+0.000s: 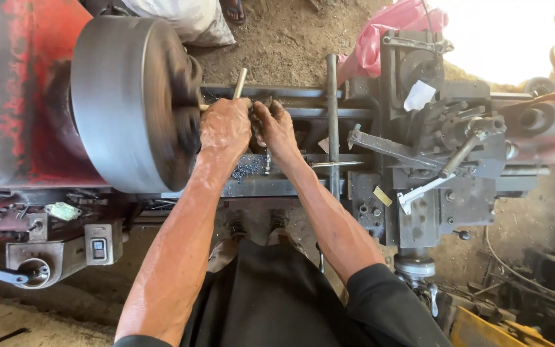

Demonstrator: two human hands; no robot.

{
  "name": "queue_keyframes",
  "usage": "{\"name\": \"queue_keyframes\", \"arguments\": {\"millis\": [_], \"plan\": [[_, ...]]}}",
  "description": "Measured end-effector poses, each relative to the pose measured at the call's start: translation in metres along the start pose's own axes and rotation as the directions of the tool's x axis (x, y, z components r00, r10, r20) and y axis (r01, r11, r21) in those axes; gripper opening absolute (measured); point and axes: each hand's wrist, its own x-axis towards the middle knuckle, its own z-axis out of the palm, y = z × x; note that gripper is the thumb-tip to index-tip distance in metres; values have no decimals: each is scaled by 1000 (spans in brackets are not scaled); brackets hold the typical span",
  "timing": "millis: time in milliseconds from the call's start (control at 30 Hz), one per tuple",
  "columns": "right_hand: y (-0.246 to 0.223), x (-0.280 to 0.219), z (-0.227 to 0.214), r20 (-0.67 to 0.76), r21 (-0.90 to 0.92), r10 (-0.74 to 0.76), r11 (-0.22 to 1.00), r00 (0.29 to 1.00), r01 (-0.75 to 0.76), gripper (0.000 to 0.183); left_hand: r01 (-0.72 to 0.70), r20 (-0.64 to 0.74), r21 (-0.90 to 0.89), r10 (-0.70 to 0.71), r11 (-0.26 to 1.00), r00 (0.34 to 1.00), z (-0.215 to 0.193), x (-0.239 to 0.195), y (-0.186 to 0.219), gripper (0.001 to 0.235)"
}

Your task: Operating a manual lathe to machine a small metal component, including tool adjustment and measurement

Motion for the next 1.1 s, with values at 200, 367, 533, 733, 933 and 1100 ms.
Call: {"name": "queue_keyframes", "arguments": {"millis": [200, 367, 533, 733, 933, 1100], "plan": [[0, 1, -2, 45, -58, -6, 998, 999, 9, 23, -22, -19, -37, 22, 999, 1000, -8, -8, 4, 19], [58, 47, -11, 5, -114, -94, 989, 996, 94, 24, -2, -48, 83, 6, 997, 999, -48, -22, 23, 30], [35, 30, -8, 70, -316, -168, 931, 983, 181, 39, 27, 172, 60, -37, 998, 984, -54, -22, 9, 34], [25, 25, -1, 89, -362, -31, 930, 996, 61, 22, -149, -257, 189, 196, 971, 947, -31, -60, -4, 31], [49, 35, 10, 8, -310, -216, 928, 976, 208, 31, -34, -35, -415, 21, 909, 999, -68, -156, -28, 31], [46, 27, -2, 240, 169, -184, 975, 953, 146, 15, 285, 421, -365, -116, 886, 900, -68, -223, -93, 35]]}}
